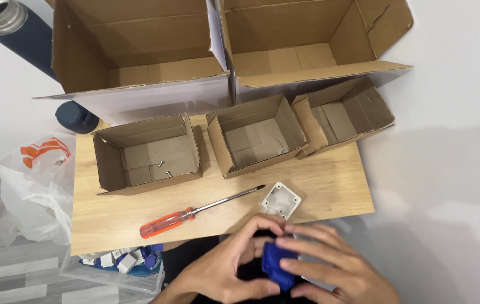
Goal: Assembling a blue electrical socket by fitting plastic components together and fastening them with a screwdriver.
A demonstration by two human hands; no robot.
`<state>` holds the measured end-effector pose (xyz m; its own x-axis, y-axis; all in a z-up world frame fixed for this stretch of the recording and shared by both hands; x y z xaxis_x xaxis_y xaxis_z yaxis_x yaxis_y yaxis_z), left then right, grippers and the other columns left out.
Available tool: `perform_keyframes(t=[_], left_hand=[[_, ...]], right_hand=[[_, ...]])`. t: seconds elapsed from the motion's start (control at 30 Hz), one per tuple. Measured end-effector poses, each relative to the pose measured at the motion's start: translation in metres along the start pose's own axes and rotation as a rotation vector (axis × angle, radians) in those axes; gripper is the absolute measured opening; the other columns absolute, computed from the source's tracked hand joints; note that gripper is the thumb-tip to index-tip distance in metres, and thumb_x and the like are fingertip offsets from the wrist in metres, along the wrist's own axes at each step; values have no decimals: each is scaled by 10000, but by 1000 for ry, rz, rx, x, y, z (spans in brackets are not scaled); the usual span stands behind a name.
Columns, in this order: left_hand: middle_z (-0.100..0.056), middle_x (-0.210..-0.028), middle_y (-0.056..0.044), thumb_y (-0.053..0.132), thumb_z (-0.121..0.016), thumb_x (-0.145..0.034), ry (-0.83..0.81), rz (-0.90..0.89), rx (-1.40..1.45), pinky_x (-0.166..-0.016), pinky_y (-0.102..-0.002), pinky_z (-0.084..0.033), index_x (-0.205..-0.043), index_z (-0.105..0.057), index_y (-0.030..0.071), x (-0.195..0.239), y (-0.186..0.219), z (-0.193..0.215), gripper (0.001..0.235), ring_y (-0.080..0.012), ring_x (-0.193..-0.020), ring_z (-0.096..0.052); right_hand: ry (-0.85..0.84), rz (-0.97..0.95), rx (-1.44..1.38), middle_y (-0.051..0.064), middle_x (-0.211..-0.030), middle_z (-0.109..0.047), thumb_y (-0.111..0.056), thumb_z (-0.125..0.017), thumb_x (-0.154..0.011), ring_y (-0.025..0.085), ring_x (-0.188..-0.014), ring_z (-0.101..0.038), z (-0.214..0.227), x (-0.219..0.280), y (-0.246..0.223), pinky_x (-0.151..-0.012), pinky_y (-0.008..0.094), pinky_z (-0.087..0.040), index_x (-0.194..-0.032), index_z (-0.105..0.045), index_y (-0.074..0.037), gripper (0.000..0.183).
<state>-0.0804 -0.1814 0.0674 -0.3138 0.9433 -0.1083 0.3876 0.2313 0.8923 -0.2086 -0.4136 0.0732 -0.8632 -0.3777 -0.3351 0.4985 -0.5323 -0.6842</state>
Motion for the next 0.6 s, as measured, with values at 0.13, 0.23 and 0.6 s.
perform_keyframes(t=[0.13, 0.23, 0.6], left_hand=[[-327, -1603, -167, 390, -751, -971, -73, 165, -54, -1271, -419, -426, -1432, -303, 108, 5, -3, 4, 701, -275, -1502, -497], [-284, -1658, -247, 514, -664, -995, -192, 99, -170, -1312, -490, -406, -1441, -272, 59, 5, -8, 7, 748, -352, -1609, -347], [-615, -1446, -216, 273, -701, -1009, 638, -362, -799, -1201, -481, -512, -1307, -580, 42, 6, -6, 12, 397, -367, -1373, -653]], right_hand=[[-96, -25, -158, 162, -1604, -637, -277, -746, -1085, 430, -1521, -602, 1, -12, -10, -1206, 588, -503, -1563, -575, -155, 522], [-136, -36, -210, 134, -1489, -716, -377, -665, -1129, 410, -1459, -592, -6, -10, -9, -1178, 615, -473, -1504, -657, -117, 457], [85, -34, 203, 102, -1475, -706, -291, -986, -802, 347, -1373, -695, 23, -7, 19, -1240, 560, -602, -1483, -628, -214, 773]])
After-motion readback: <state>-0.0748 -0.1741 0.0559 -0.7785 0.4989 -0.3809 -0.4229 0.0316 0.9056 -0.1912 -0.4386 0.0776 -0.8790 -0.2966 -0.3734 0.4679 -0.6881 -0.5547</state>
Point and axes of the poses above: each hand's wrist, its own x-axis away from the middle knuckle, its own z-axis out of the back of the hand, y = z × x, the point moved 1 cm from there along -x, towards the middle knuckle
